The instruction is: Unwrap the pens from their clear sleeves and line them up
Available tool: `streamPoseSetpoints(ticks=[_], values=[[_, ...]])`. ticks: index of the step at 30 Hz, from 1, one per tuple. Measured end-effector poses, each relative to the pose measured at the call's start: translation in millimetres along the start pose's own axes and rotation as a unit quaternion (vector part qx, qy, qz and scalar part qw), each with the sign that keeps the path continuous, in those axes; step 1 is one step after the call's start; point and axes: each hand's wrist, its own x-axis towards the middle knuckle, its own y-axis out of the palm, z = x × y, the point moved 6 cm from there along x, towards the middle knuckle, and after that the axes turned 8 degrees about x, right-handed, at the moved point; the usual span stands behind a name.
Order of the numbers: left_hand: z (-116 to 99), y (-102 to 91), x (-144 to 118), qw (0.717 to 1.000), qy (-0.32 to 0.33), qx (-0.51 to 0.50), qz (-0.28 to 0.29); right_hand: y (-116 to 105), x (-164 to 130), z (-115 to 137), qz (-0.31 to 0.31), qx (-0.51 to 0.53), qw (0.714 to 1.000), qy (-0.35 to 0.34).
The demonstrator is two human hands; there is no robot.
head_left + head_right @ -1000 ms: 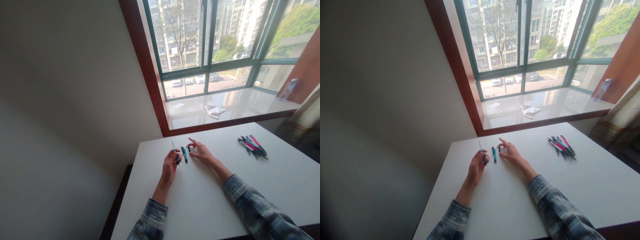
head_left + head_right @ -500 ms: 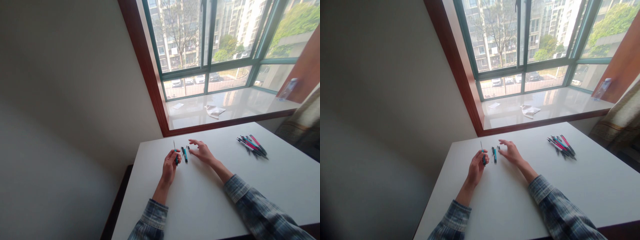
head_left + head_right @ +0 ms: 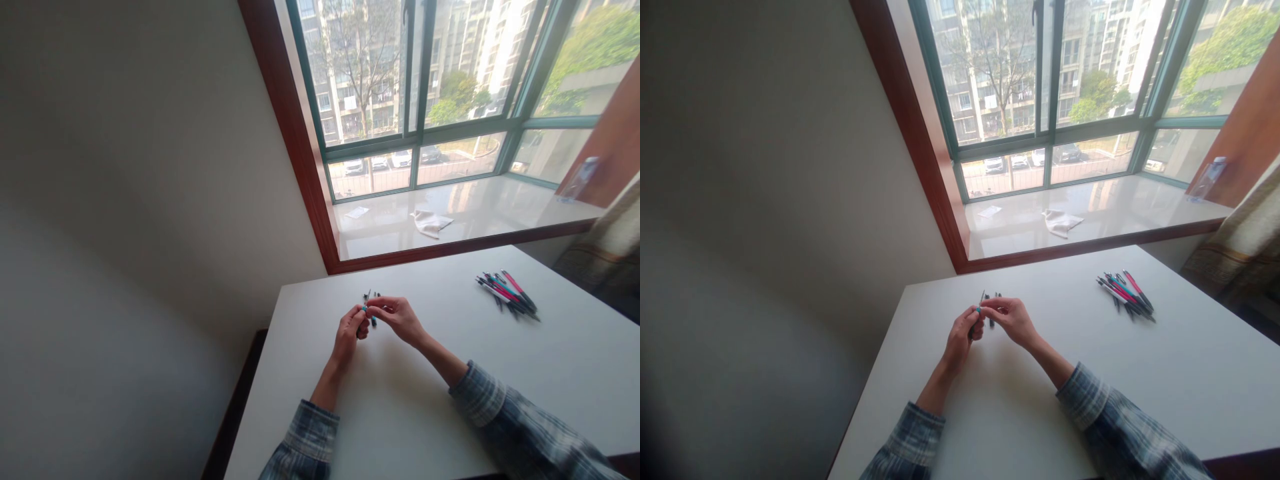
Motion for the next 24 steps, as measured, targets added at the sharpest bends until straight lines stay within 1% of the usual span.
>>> streamPoseSetpoints(ticks=[5,10,12,14,17,19,22,24], values=[[1.1,0.6,-0.8,0.999,0.009,0.037,0.011,0.8,-0.1,2.1,0.006,0.017,1.000,-0.001],[-0.8,2.2,-1.8,0.998,0.017,0.052,0.025,1.0,-0.7,4.3,0.009,0.030,1.000,0.001],[-2.0,3.1,-2.6,0.998,0.015,0.059,0.029,-3.0,-0.4,7.4,-0.013,0.037,0.999,-0.008],[-3.2,3.1,-3.5,0.997,0.011,0.068,0.026,-11.0,0.4,9.8,-0.052,0.050,0.997,-0.015],[-6.1,-1.3,-4.1,0.996,0.015,0.088,-0.005,-23.8,1.8,8.5,-0.104,0.087,0.991,-0.007],[-8.1,-7.5,-3.7,0.994,0.022,0.100,-0.044,-28.2,2.5,6.5,-0.115,0.101,0.988,-0.001],[-9.9,-18.1,-2.8,0.988,0.029,0.106,-0.104,-24.8,2.0,4.9,-0.089,0.082,0.993,-0.006],[-10.1,-22.7,-2.3,0.986,0.032,0.101,-0.126,-16.6,-0.3,3.3,-0.058,0.045,0.997,-0.009]])
